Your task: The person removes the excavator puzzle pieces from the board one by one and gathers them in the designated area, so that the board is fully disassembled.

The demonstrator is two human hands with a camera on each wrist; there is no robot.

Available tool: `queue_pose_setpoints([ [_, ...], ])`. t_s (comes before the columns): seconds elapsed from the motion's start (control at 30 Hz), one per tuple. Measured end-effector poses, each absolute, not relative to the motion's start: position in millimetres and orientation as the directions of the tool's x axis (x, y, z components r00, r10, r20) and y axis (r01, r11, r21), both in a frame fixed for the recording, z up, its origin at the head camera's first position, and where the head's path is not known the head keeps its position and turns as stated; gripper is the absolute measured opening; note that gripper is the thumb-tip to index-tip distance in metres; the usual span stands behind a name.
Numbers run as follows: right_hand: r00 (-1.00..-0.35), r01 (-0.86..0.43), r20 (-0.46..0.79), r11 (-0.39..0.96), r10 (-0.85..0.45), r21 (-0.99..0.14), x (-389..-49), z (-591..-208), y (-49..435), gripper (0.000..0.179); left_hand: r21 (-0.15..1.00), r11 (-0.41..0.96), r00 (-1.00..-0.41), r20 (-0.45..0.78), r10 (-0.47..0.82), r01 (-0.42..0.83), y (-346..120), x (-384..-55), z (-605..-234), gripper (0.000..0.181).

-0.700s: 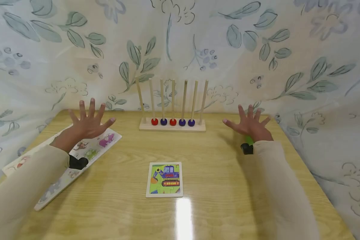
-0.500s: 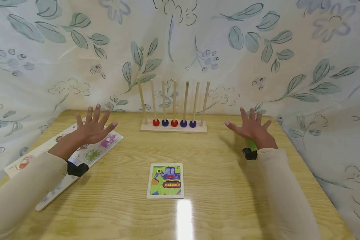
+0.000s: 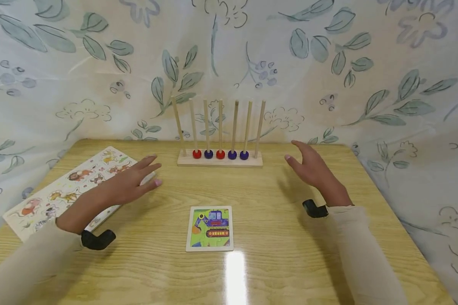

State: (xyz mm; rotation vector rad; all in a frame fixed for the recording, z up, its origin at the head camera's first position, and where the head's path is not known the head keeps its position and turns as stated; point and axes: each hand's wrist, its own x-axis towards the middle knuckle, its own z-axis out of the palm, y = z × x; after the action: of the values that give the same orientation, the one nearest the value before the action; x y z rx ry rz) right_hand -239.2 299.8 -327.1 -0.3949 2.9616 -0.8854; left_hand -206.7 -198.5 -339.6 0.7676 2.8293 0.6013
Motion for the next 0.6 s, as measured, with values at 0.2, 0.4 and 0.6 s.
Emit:
queue_pose_setpoints([
  [0.2,-0.947,-0.299,0.066,0.790,-0.314,-0.535,-227.3,-332.4,278.5,0.054,0.397,0.741,-0.813,0.024,0.582,0.542,-179.5,-183.9,-341.2,0.061],
  [0.4,-0.915,-0.383,0.107,0.757,-0.389,-0.529,-223.7,-337.0,258.8,0.044,0.435,0.672,-0.758,0.040,0.651,0.599,-167.5,-161.8,-345.4,0.039],
  [0.6,-0.895,-0.415,0.098,0.730,-0.436,-0.544,-220.1,-343.4,244.1,0.037,0.480,0.571,-0.672,0.052,0.739,0.666,-157.5,-141.2,-350.4,0.031],
])
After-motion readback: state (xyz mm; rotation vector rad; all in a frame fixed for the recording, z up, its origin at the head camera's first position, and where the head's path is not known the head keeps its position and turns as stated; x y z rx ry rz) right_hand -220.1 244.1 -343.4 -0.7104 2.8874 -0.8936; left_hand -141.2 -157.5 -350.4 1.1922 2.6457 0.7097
